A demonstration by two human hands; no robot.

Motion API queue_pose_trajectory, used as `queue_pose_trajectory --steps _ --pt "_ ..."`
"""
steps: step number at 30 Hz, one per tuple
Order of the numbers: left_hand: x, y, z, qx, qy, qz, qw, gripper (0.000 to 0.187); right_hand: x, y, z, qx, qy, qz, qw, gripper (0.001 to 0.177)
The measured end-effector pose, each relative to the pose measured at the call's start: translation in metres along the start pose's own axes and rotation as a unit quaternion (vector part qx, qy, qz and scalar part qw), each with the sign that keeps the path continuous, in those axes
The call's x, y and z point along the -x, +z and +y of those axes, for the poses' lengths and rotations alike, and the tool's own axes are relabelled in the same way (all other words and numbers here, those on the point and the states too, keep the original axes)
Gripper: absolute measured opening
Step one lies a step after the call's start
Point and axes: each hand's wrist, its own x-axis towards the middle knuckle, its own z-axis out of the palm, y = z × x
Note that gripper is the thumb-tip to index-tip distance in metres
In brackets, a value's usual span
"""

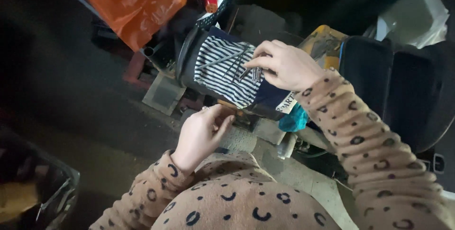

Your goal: The person cleans a small tool case using a cloth, then picks up and examines several metal pins by hand.

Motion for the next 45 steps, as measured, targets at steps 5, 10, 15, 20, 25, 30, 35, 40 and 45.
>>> queue_pose_trajectory --steps 5,10,15,20,25,30,35,40,45 --pt "-0.009 0.016 0.003 -0.036 -0.005 0.044 0.998 0.013 -0.009 0.001 0.027 0.045 -0.016 -0.099 0.994 0.032" --pt "-0.033 0.044 -0.002 -0.139 0.015 0.119 0.983 0.014 -0.011 0.003 0.042 0.019 -0.038 -0.121 0.992 0.033" --pt "-0.058 0.053 0.004 -0.233 0.026 0.158 0.959 0.020 -0.011 0.016 0.062 0.014 -0.083 -0.109 0.991 0.033" --pt "-0.071 0.055 0.017 -0.232 0.008 0.164 0.959 0.018 -0.009 0.009 0.061 -0.003 -0.093 -0.086 0.992 0.033" --pt "-0.060 0.053 0.028 0.027 -0.038 0.170 0.984 0.018 0.006 0.012 0.060 0.022 -0.098 -0.044 0.994 0.024" --pt "-0.045 0.055 0.035 0.596 -0.237 0.136 0.755 0.029 0.018 0.033 0.059 0.120 -0.187 -0.007 0.975 0.001" --pt "-0.043 0.050 0.044 0.654 -0.295 0.139 0.683 0.034 0.015 0.036 0.058 0.188 -0.256 0.011 0.948 0.002" --pt "-0.036 0.051 0.042 0.703 -0.330 0.146 0.612 0.052 0.016 0.045 0.059 0.195 -0.312 0.081 0.926 0.010" --pt "-0.030 0.054 0.046 0.711 -0.321 0.105 0.616 0.059 0.030 0.037 0.057 0.183 -0.328 0.131 0.918 0.015"
